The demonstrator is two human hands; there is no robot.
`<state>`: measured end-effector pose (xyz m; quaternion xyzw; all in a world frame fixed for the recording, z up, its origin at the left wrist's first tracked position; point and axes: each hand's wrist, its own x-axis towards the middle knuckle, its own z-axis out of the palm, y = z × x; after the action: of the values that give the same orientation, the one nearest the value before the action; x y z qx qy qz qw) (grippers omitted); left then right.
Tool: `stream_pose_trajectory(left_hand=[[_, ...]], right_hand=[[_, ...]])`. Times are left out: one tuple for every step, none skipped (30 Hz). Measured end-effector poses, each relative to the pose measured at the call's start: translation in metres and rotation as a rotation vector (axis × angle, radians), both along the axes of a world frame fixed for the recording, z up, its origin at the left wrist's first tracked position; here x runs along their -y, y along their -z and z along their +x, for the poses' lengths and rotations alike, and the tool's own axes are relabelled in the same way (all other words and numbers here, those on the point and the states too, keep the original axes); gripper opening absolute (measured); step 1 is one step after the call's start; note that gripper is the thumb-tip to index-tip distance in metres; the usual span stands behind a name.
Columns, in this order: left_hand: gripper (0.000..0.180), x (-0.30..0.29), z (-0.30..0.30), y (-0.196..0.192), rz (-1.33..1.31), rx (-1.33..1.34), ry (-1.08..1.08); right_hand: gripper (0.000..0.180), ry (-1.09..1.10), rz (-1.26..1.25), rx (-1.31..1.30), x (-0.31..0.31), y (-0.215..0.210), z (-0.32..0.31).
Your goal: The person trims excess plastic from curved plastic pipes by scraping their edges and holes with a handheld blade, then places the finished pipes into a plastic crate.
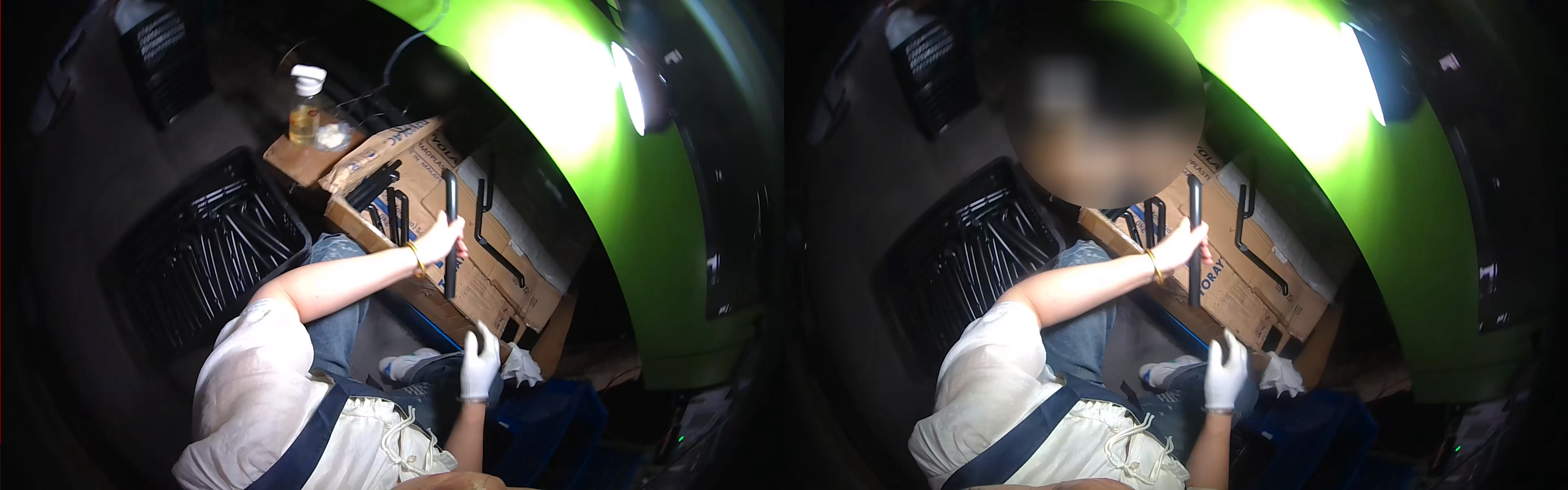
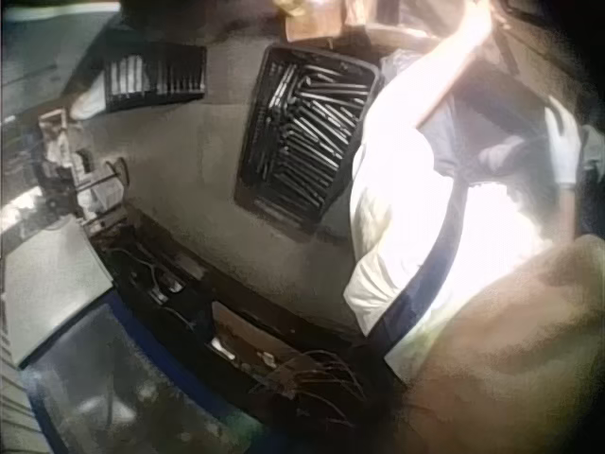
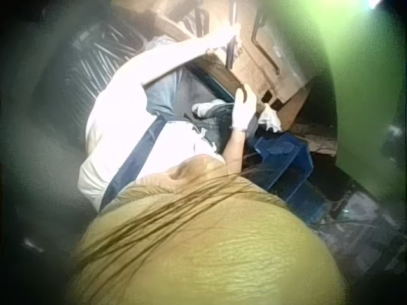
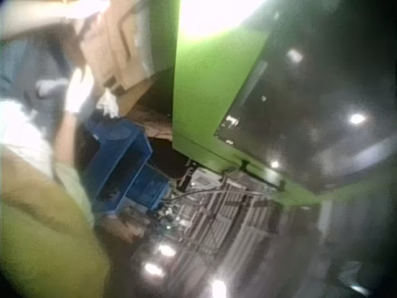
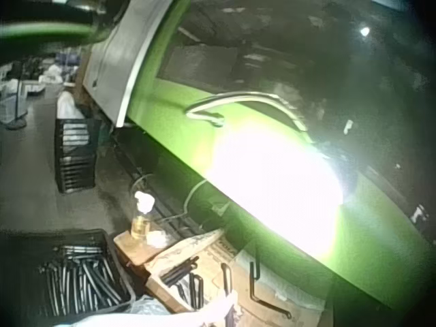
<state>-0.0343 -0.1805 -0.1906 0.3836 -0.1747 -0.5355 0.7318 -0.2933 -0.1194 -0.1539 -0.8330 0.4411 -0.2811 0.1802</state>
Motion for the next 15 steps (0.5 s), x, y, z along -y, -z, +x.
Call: stream_pose_trajectory(left_hand=[[0.025, -0.007, -0.007, 0.000, -0.011, -0.031, 0.013], [0.025, -0.012, -0.012, 0.001, -0.020, -0.062, 0.025], [0.024, -0.015, -0.014, 0.010, -0.040, -0.066, 0.003], [0.023, -0.021, -0.013, 0.010, -0.025, -0.090, 0.031], [0.023, -0.025, -0.011, 0.010, 0.002, -0.052, 0.047], [0.023, -0.027, -0.005, 0.011, 0.023, -0.012, 0.064], [0.028, -0.024, 0.002, 0.018, -0.003, -0.033, 0.041], [0.028, -0.023, 0.009, 0.026, 0.000, -0.056, 0.023], [0.034, -0.024, 0.017, 0.037, 0.014, 0.200, -0.126], [0.042, -0.020, 0.024, 0.043, 0.024, 0.460, -0.259], [0.052, -0.025, 0.029, 0.047, 0.055, 0.361, -0.237], [0.049, -0.033, 0.032, 0.052, 0.006, 0.500, -0.305], [0.046, -0.049, 0.038, 0.030, -0.077, 0.515, -0.271], [0.042, -0.060, 0.045, 0.022, -0.197, 0.487, -0.158], [0.037, -0.058, 0.032, -0.002, -0.177, 0.590, -0.015]], right_hand=[[0.042, 0.009, 0.167, 0.080, -0.002, -0.001, 0.025], [0.054, -0.036, 0.255, 0.078, 0.010, 0.017, 0.037], [0.061, -0.088, 0.063, -0.112, 0.004, 0.005, 0.068], [0.060, -0.076, 0.186, -0.169, 0.003, 0.002, 0.087], [0.054, -0.066, 0.226, -0.193, 0.005, 0.010, 0.101], [0.048, -0.054, 0.260, -0.216, 0.009, 0.016, 0.113], [0.041, -0.086, 0.241, -0.184, 0.015, 0.024, 0.123], [0.041, -0.102, 0.245, -0.209, 0.025, 0.033, 0.129], [0.041, -0.145, 0.227, -0.141, 0.038, 0.045, 0.135], [0.041, -0.172, 0.203, -0.068, 0.057, 0.056, 0.140], [0.033, -0.199, 0.279, 0.081, 0.074, 0.060, 0.162], [0.027, -0.102, 0.457, 0.110, 0.091, 0.053, 0.178], [0.018, -0.133, 0.390, 0.099, 0.130, 0.063, 0.184], [0.014, -0.149, 0.499, 0.205, 0.164, 0.075, 0.197], [0.018, -0.116, 0.363, 0.136, 0.200, 0.057, 0.197]])
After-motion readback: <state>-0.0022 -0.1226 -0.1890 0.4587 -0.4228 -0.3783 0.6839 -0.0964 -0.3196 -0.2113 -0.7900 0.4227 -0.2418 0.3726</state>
